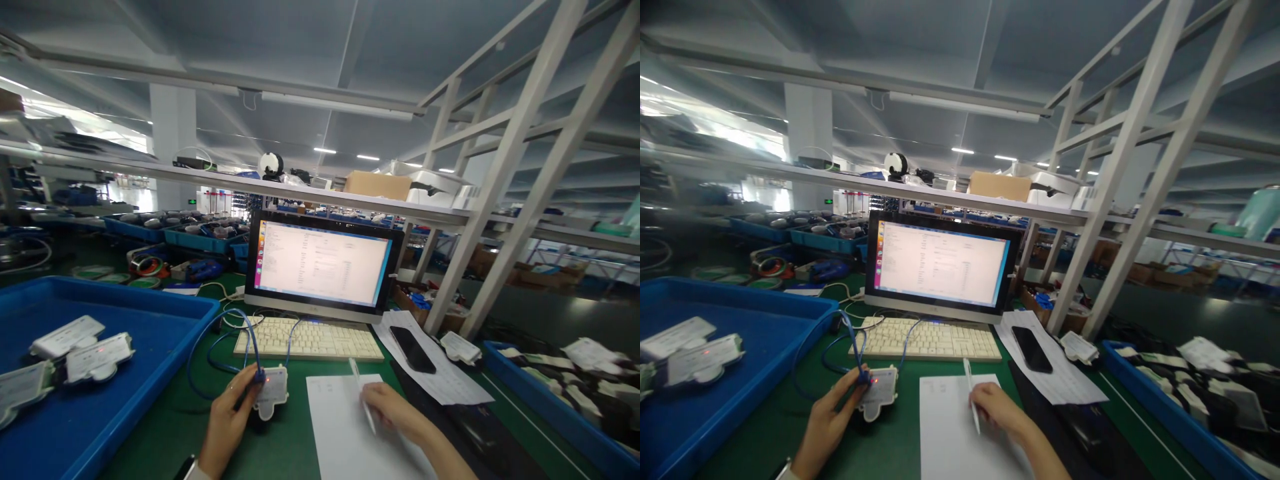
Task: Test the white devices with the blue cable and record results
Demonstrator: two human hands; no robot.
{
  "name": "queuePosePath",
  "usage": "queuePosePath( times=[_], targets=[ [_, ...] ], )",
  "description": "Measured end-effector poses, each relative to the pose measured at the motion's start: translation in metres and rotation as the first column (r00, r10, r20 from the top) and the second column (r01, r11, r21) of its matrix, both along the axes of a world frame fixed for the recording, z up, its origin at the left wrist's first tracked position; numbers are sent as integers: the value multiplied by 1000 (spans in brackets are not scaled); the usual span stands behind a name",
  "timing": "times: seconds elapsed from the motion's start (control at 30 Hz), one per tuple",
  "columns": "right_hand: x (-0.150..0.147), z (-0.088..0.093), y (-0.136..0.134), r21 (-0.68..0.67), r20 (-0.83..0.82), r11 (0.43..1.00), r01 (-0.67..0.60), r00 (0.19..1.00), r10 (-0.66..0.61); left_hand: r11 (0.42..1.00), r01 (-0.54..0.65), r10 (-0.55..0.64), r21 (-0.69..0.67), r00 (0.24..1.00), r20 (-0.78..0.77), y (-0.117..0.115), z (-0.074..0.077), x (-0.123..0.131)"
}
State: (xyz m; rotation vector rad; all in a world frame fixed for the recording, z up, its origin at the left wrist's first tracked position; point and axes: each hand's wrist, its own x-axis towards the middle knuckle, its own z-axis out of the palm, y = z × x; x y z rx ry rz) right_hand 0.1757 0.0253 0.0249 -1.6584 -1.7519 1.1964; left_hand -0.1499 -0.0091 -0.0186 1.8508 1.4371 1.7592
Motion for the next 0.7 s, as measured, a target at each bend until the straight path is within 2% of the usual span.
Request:
queuePosePath(
  times=[0.03,0.1,0.13,0.2,0.3,0.43,0.6,0.7],
  targets=[
    [-4,-1,-1,-16,-123,999,37,992,-39,1000,1,-1,-1,1000,1,0,0,0],
    [-14,-6,-1,-30,-392,991,133,910,-134,1000,4,-4,-7,1000,1,0,0,0],
    [-19,-11,-1,-19,-486,981,194,856,-178,1000,5,-5,-11,1000,-1,0,0,0],
    [-27,-22,0,29,-573,946,322,781,-249,1000,3,-3,-7,1000,-6,0,-1,0],
    [-33,-34,1,84,-626,897,434,723,-292,1000,-2,2,9,1000,-13,-1,-1,1],
    [-32,-38,0,151,-627,895,419,741,-241,999,-29,30,23,999,-14,-3,0,3],
    [-28,-42,2,221,-570,864,453,779,-263,960,-280,281,-26,950,134,-6,2,-2],
    [-29,-44,2,210,-562,870,446,783,-266,931,-350,363,-101,916,170,-5,5,-5]
  ],
)
